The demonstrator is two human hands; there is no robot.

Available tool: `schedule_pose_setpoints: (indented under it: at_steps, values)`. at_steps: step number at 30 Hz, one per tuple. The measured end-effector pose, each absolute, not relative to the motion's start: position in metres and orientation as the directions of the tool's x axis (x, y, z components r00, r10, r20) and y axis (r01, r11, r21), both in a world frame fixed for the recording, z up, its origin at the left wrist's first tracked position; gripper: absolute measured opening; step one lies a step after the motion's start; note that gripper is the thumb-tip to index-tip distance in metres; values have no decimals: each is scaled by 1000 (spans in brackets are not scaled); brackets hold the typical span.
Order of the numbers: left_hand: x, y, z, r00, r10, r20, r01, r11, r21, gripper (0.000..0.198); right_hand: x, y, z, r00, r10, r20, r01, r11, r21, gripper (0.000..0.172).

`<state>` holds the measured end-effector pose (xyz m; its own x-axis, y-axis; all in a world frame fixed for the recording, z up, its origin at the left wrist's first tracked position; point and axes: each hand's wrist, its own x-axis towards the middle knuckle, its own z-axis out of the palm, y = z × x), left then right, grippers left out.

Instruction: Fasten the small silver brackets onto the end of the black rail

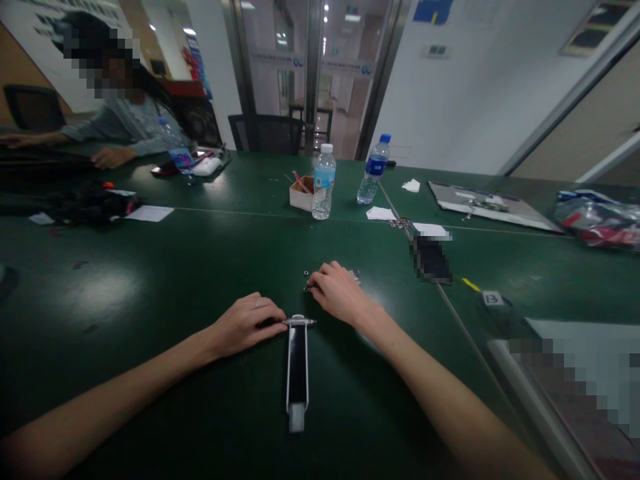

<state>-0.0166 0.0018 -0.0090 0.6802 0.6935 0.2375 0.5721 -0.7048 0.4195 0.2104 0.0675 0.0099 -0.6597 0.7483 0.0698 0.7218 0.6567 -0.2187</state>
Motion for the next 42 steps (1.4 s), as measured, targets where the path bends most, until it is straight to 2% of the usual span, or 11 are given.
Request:
schedule_pose_setpoints:
  at_steps: [7,12,17,21,29,33,37,42]
  values:
    - [-16,2,-8,676,700,230,574,-697,431,13,207,68,8,-653,757,-18,739,632,-233,11]
    - [-17,1,-8,622,739,260,592,-661,462,15,205,60,20,-720,694,25,640,677,-364,8]
    - [-18,2,-10,496,806,324,548,-579,604,14,193,38,44,-776,627,68,517,694,-501,3]
    - [-19,3,-7,497,802,332,433,-561,706,12,187,27,54,-794,603,75,470,688,-553,5]
    - [-20,4,-4,519,803,293,357,-515,779,10,186,28,47,-785,613,89,492,704,-512,4]
    - [-20,4,-6,497,817,291,408,-516,753,7,189,32,48,-795,600,88,506,736,-449,7]
    - [-20,3,-8,556,782,284,458,-573,680,16,200,38,60,-763,642,-73,617,690,-380,9]
    - [-21,3,-11,597,767,236,491,-582,649,15,220,44,64,-703,619,-349,708,563,-426,16]
